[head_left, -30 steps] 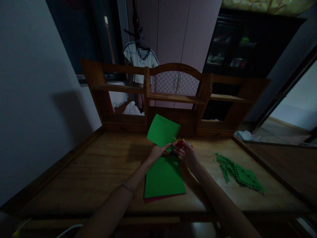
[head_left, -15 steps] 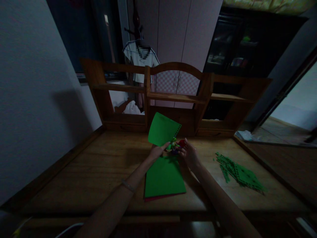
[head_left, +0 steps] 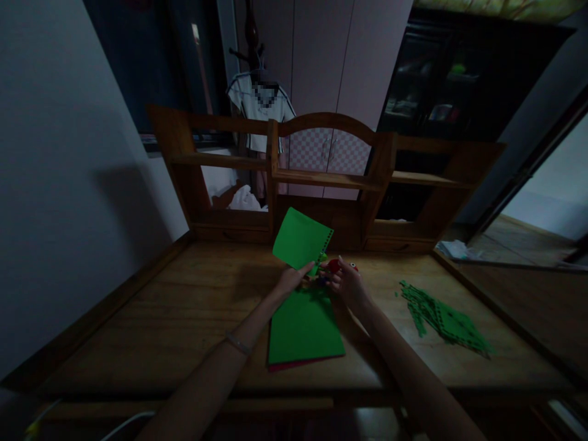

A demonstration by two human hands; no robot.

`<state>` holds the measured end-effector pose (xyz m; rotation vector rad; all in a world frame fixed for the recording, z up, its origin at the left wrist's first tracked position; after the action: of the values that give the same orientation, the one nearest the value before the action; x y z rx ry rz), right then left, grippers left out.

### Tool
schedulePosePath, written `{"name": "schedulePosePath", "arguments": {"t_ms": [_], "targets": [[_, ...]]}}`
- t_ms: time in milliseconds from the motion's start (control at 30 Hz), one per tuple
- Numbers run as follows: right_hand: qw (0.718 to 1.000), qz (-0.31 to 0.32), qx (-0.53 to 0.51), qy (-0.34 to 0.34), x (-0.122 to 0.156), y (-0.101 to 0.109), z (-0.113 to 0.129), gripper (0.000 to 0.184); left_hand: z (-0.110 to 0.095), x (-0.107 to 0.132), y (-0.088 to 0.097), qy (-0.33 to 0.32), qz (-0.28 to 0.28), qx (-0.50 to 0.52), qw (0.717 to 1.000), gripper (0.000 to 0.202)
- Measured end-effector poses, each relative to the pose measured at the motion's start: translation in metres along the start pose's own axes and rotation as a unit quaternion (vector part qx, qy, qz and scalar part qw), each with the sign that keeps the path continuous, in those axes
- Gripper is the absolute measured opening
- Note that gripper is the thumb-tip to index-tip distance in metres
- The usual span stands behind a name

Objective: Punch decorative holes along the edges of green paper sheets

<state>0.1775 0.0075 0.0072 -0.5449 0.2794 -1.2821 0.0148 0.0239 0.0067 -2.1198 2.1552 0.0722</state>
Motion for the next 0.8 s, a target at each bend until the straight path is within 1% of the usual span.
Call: {"name": "schedulePosePath", "arguments": {"t_ms": [67, 267, 367, 500, 800], "targets": [[1.000, 0.004, 0.010, -0.001, 0.001, -0.002, 0.000, 0.030, -0.001, 0.000, 0.001, -0.012, -0.006, 0.000, 1.000, 0.041], [0.999, -0.005, 0.034, 0.021, 0.004, -0.004, 0.004, 0.028, 0.000, 0.000, 0.002, -0.001, -0.007, -0.015, 1.000, 0.042], [0.999, 0.005, 0.038, 0.030, 0.005, -0.006, 0.005, 0.028, 0.000, 0.001, 0.002, 0.000, -0.008, -0.024, 1.000, 0.042], [0.999, 0.003, 0.039, 0.026, 0.006, -0.007, 0.005, 0.029, -0.002, 0.002, 0.001, 0.005, -0.013, -0.036, 0.999, 0.039], [0.999, -0.016, 0.024, 0.020, 0.002, -0.002, 0.005, 0.029, -0.012, 0.007, -0.001, 0.005, -0.003, -0.053, 0.999, 0.035]]}}
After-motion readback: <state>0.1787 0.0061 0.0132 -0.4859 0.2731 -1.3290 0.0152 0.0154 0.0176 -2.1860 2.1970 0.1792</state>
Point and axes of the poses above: each hand's wrist, its own x-axis away from the middle knuckle, its own y-axis out of the back of the hand, z = x × y, the point moved 4 cm from there along -x, towards the middle knuckle, and after that the axes turned 6 degrees about -y, right-handed, at the moved point
